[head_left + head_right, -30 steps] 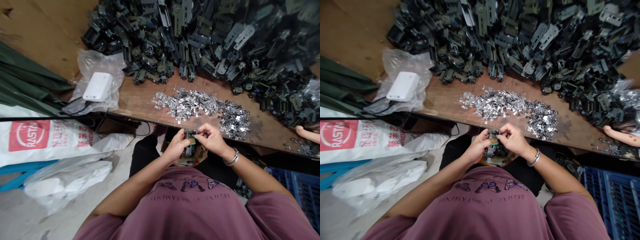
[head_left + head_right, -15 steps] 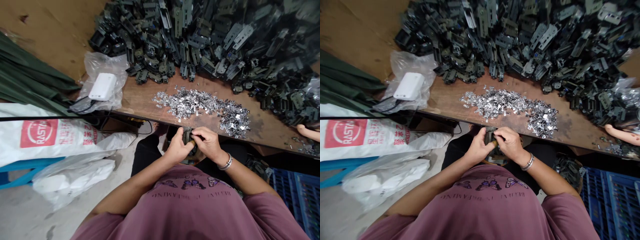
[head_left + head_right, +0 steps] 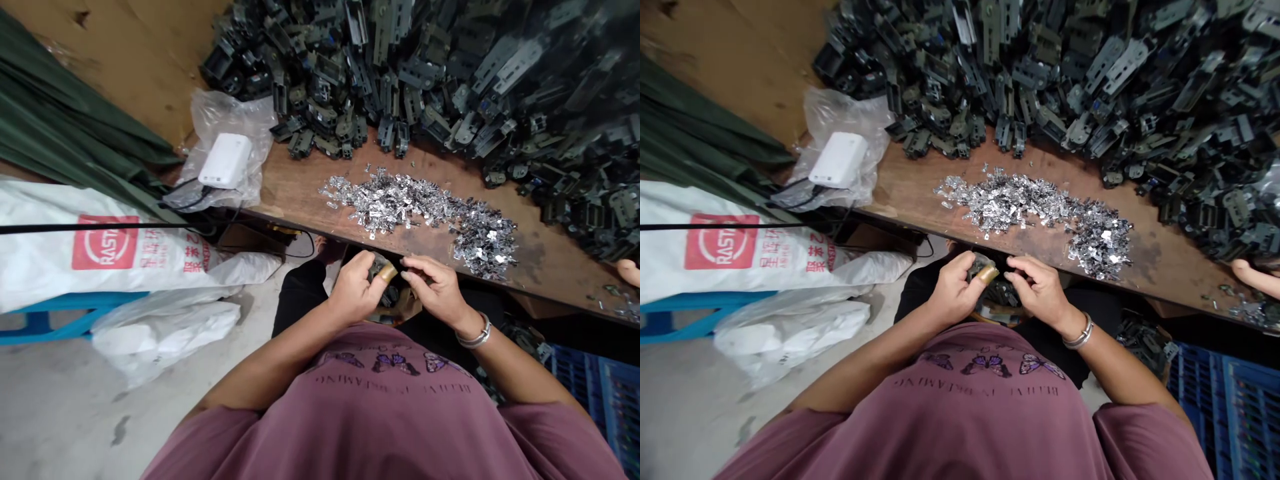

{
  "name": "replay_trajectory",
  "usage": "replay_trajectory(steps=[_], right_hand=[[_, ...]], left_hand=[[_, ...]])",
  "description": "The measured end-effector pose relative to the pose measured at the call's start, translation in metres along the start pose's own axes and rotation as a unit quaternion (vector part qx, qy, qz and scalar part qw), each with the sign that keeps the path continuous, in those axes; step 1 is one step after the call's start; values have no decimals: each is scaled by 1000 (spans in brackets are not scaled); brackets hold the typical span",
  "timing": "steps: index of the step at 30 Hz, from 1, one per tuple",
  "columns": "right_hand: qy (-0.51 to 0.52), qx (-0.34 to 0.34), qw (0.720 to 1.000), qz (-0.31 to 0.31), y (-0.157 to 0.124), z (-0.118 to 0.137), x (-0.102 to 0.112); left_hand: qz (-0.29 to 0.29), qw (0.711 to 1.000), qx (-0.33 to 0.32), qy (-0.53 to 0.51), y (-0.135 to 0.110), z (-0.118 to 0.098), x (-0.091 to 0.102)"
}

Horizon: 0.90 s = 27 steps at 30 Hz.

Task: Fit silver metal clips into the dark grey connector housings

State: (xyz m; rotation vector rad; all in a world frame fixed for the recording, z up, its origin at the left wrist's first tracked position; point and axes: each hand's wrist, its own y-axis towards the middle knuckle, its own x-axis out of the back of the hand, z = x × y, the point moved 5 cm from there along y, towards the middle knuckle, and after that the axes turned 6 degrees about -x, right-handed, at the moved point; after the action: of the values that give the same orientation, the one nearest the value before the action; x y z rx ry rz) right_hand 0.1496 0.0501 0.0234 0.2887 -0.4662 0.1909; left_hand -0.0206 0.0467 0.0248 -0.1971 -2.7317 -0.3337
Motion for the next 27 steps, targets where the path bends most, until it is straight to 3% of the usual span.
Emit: replay_trajectory(steps=[3,7,12,14,16,19,21,23,27], right_hand=[[-7,-16,999,33,-5,-3,-6],[-13,-23,999,36,-4,-6,-4],[-35,-29,999,27,7,-15,7],[-57,-39,998,15,16,-26,16],[-86,-45,995,-5,31,-38,29],[-154,-52,986,-46,65,-57,53],[-229,-56,969,-71,95,-67,70],[-314,-58,943,-92,127,-74,82],[-416,-64,901,-108,186,-82,86]], left_hand=[[-42,999,8,-24,-1,2,10],[-47,988,65,-129,-3,16,14],[-93,912,263,-300,-18,49,7],[-96,893,291,-329,-20,53,6],[-63,894,285,-341,-18,52,3],[51,931,247,-265,-12,57,-6],[124,955,216,-159,-9,71,-15],[178,959,211,-70,-7,92,-27],[156,963,218,-1,-2,127,-44]])
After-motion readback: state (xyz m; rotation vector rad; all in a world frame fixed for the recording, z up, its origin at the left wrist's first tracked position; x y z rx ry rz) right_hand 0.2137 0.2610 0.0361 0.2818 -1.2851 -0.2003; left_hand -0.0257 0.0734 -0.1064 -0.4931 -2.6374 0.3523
